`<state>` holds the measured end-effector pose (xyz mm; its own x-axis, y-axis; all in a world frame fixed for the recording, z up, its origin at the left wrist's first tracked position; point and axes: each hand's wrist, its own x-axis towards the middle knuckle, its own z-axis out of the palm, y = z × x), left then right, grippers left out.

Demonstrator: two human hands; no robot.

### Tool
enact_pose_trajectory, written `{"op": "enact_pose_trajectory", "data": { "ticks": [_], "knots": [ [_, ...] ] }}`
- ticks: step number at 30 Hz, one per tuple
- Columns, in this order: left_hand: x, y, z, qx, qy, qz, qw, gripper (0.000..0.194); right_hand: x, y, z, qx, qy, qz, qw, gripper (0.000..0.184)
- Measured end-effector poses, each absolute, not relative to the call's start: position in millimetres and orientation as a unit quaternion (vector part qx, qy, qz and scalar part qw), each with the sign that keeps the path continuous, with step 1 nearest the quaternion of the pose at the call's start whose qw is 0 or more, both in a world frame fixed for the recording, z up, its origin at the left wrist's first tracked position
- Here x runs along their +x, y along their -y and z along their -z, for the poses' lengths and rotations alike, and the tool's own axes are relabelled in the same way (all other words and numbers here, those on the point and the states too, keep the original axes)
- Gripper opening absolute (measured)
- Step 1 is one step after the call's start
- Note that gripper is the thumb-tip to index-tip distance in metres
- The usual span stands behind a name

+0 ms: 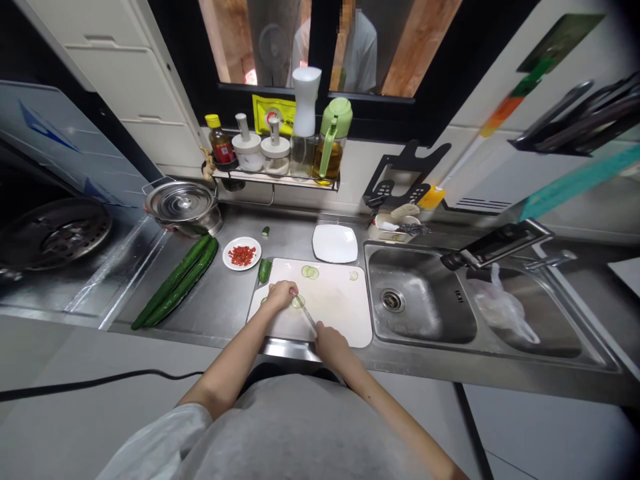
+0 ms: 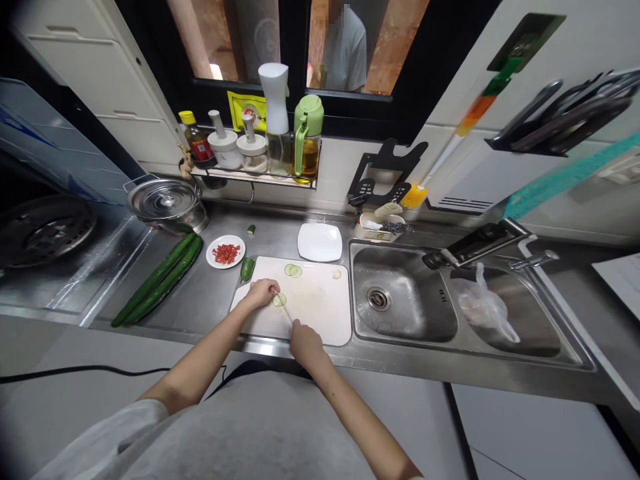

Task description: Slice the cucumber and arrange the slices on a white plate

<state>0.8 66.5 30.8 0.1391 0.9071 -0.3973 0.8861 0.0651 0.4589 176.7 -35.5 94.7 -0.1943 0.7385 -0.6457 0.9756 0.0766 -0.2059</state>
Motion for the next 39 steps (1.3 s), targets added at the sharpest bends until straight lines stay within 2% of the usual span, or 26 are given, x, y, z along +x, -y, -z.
{"op": "enact_pose_trajectory", "data": {
  "ticks": [12, 26, 39],
  "knots": [
    [0.5, -66.0, -27.6, 0.686, -0.655, -0.023, 0.314, 0.029, 181.3, 47.9, -76.1, 0.603, -0.72, 0.291, 0.184, 0.03],
    [1.7, -65.6, -31.3, 0.681, -0.661, -0.018, 0.315, 0.026, 190.5, 54.8, -82.3, 0.594, -0.719, 0.306, 0.191, 0.026],
    [11.5, -58.0, -36.4, 0.693, -0.665, 0.031, 0.275, 0.019, 211.7, 68.1, -82.9, 0.592, -0.716, 0.319, 0.189, 0.028]
  ]
}}
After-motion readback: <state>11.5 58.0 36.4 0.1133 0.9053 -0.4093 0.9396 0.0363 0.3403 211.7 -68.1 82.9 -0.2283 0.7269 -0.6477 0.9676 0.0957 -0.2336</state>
